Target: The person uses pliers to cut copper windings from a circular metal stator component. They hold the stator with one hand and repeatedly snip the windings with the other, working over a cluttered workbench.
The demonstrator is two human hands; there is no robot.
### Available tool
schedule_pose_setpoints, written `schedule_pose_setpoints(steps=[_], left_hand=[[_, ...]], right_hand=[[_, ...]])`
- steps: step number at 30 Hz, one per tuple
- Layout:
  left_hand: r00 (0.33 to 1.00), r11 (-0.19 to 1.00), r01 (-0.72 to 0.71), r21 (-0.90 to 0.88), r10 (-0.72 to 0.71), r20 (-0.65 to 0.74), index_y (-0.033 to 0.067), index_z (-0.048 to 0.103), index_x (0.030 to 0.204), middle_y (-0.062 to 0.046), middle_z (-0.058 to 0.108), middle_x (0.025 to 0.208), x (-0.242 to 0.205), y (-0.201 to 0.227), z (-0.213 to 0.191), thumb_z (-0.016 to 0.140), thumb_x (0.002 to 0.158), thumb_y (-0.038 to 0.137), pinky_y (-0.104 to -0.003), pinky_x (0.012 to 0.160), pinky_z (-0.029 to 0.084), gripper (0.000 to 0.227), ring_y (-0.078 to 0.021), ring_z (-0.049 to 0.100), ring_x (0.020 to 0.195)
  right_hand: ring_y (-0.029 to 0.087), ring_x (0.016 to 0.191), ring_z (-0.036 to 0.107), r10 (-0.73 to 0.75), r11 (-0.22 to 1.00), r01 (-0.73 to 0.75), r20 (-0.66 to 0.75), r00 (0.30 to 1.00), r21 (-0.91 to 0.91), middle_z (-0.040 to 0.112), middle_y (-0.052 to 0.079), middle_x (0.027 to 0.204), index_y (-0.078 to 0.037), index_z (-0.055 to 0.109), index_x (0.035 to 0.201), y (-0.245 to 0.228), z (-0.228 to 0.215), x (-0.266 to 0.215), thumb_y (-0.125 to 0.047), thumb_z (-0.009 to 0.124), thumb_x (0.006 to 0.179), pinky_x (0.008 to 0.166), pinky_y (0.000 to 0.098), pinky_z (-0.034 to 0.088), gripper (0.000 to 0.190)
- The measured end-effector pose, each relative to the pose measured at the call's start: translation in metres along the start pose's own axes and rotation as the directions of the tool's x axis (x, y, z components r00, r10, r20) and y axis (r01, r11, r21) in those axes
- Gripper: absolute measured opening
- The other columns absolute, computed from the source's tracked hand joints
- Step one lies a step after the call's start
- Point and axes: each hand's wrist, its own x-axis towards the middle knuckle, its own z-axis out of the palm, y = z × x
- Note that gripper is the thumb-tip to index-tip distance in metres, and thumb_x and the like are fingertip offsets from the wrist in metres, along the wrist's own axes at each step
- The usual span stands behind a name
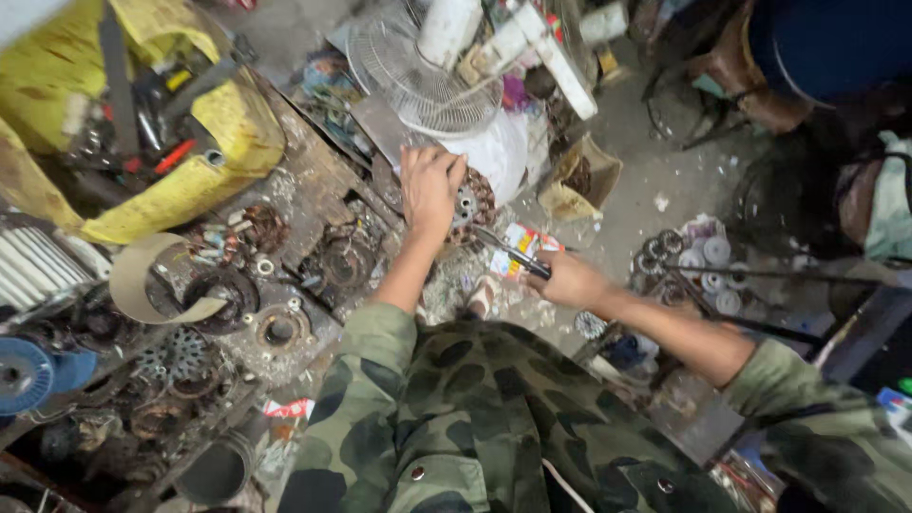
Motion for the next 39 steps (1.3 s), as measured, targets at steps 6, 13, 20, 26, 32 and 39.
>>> schedule_pose_setpoints(steps=[6,13,20,26,32,39], left_hand=[[1.0,0.999,0.008,0.043,-0.007,-0.026,0.0086,0.078,0.102,-0.014,0.07,0.107,0.018,0.001,0.002,0.068,0.097,0.028,-0.053,0.114,0.034,0.023,-0.034,0.059,0.109],[0.999,0.998,0.048,-0.029,-0.048,0.002,0.0107,0.081,0.097,-0.012,0.07,0.097,0.005,0.007,-0.011,0.07,0.092,0.03,-0.055,0.116,0.034,0.022,-0.0334,0.06,0.103],[0.998,0.999,0.042,-0.028,-0.044,-0.054,0.0106,0.08,0.096,-0.012,0.069,0.097,0.008,0.015,-0.009,0.07,0.092,0.03,-0.054,0.115,0.035,0.022,-0.033,0.06,0.103],[0.999,0.999,0.04,-0.007,-0.04,0.022,0.0106,0.08,0.098,-0.012,0.069,0.1,-0.002,0.007,-0.005,0.069,0.096,0.027,-0.055,0.117,0.033,0.02,-0.034,0.059,0.105],[1.0,1.0,-0.008,0.013,0.008,0.009,0.0101,0.079,0.097,-0.014,0.069,0.102,-0.004,0.006,-0.013,0.068,0.093,0.029,-0.056,0.117,0.032,0.022,-0.0335,0.061,0.106],[1.0,0.999,0.002,-0.039,-0.003,-0.004,0.0082,0.079,0.098,-0.014,0.07,0.1,0.005,-0.001,-0.003,0.069,0.095,0.028,-0.055,0.115,0.036,0.023,-0.035,0.06,0.103]], right_hand=[[0.047,0.089,0.068,-0.09,0.967,0.014,-0.29,0.953,-0.254,0.071,0.027,0.093,-0.009,0.057,0.132,0.013,0.037,0.029,-0.054,0.065,0.092,0.082,0.0553,0.052,0.061],[0.028,0.082,0.07,-0.288,0.958,0.287,-0.034,0.957,-0.017,0.072,0.013,0.091,-0.005,0.056,0.132,0.012,0.006,0.004,-0.049,0.076,0.088,0.075,0.044,0.054,0.065],[0.018,0.063,0.064,0.15,0.977,-0.18,0.231,0.961,0.114,0.065,0.008,0.075,-0.006,0.072,0.11,-0.024,-0.044,0.004,-0.047,0.071,0.09,0.061,0.037,0.054,0.046],[0.041,0.084,0.072,-0.078,0.98,0.032,-0.234,0.969,-0.194,0.073,0.022,0.092,-0.011,0.07,0.115,0.001,0.022,0.004,-0.039,0.073,0.086,0.076,0.0519,0.056,0.041],[0.047,0.089,0.069,-0.133,0.991,0.12,-0.424,0.896,-0.059,0.072,0.024,0.096,-0.012,0.06,0.128,0.023,0.092,0.021,-0.047,0.073,0.088,0.079,0.0537,0.055,0.055],[0.033,0.081,0.076,-0.066,0.993,0.047,0.171,0.983,0.11,0.077,0.013,0.089,-0.007,0.071,0.111,-0.003,-0.006,0.004,-0.048,0.069,0.09,0.071,0.043,0.06,0.046]])
